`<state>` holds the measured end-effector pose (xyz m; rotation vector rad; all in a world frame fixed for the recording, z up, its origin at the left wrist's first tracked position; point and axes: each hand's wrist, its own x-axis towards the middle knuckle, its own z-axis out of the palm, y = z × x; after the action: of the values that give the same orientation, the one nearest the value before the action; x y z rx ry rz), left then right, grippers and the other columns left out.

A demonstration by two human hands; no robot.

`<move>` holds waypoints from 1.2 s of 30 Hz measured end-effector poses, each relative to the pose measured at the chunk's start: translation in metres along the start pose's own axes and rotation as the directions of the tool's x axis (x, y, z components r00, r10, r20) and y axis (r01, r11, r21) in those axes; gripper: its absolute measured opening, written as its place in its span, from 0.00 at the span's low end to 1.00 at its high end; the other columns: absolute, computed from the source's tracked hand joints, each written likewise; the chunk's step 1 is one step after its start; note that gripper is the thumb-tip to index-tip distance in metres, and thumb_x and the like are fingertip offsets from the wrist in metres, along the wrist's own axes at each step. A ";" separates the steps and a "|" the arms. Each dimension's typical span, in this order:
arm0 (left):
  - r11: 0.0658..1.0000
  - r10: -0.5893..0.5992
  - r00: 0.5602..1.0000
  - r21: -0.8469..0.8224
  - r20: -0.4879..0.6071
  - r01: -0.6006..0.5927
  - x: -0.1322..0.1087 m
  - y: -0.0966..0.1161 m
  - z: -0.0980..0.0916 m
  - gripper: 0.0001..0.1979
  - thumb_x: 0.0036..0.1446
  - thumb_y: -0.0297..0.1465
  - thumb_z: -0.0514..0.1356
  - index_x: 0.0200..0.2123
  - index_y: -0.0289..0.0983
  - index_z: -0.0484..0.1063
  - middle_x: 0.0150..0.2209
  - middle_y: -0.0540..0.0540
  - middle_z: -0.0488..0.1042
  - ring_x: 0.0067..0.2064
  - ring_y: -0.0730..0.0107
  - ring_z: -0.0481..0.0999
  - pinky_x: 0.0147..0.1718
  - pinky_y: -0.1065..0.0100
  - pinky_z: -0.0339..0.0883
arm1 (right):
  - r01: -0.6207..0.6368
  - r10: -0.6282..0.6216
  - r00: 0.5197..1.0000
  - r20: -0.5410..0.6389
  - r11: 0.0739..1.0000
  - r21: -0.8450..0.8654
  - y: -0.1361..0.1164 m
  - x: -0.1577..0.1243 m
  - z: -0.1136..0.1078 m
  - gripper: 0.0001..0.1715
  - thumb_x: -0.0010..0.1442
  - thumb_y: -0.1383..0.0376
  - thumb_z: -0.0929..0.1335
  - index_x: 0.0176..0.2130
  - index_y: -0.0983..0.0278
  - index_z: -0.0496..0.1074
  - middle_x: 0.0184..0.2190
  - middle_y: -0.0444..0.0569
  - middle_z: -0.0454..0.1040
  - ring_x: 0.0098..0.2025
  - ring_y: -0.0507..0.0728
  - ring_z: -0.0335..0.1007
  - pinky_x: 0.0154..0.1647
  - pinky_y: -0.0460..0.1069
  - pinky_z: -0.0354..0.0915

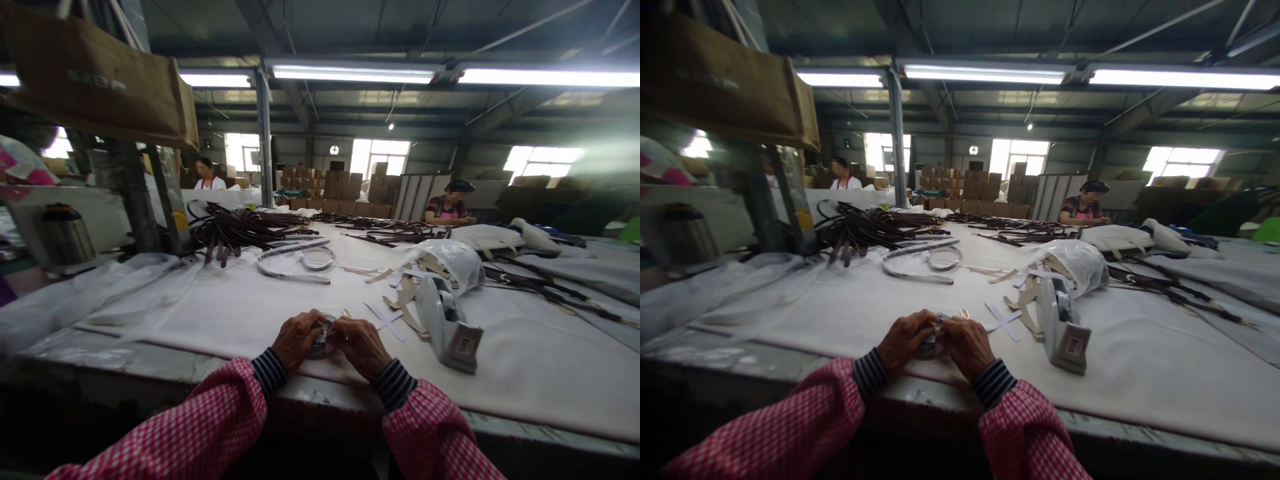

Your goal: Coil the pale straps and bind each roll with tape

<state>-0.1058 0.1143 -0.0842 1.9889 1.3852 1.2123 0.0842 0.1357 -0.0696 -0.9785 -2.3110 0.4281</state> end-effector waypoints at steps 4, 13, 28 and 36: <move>0.998 -0.023 0.997 -0.059 -0.069 0.018 0.012 -0.001 -0.005 0.02 0.52 0.29 0.63 0.32 0.38 0.75 0.29 0.50 0.76 0.35 0.64 0.76 0.40 0.66 0.66 | -0.080 0.077 0.996 0.044 0.995 0.065 0.005 0.016 -0.005 0.04 0.55 0.68 0.74 0.27 0.63 0.79 0.22 0.42 0.73 0.29 0.54 0.70 0.31 0.46 0.55; 0.984 -0.029 0.994 -0.178 -0.106 0.010 0.013 0.008 0.013 0.06 0.48 0.23 0.62 0.30 0.37 0.75 0.31 0.50 0.74 0.36 0.66 0.75 0.39 0.67 0.67 | -0.097 0.066 0.983 0.173 0.979 0.178 0.013 0.032 -0.004 0.04 0.52 0.68 0.75 0.32 0.64 0.77 0.23 0.39 0.70 0.27 0.52 0.66 0.28 0.45 0.55; 0.880 0.132 0.972 0.428 0.196 -0.206 -0.012 -0.017 -0.008 0.17 0.54 0.40 0.71 0.46 0.45 0.77 0.53 0.45 0.72 0.57 0.47 0.64 0.49 0.52 0.66 | 0.005 -0.010 0.999 0.043 0.993 0.114 0.004 0.019 0.009 0.10 0.57 0.71 0.72 0.25 0.62 0.79 0.27 0.42 0.69 0.29 0.51 0.67 0.33 0.46 0.55; 0.902 0.141 0.965 0.374 0.220 -0.217 -0.010 -0.014 -0.010 0.14 0.54 0.38 0.70 0.44 0.45 0.79 0.50 0.45 0.73 0.56 0.49 0.63 0.51 0.53 0.65 | 0.000 -0.005 0.994 0.108 0.999 0.051 -0.007 0.019 0.000 0.10 0.59 0.71 0.70 0.29 0.62 0.81 0.29 0.45 0.74 0.31 0.53 0.70 0.35 0.46 0.59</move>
<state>-0.1228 0.1094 -0.0939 2.4852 1.4634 0.8303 0.0697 0.1448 -0.0591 -0.9488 -2.3848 0.5491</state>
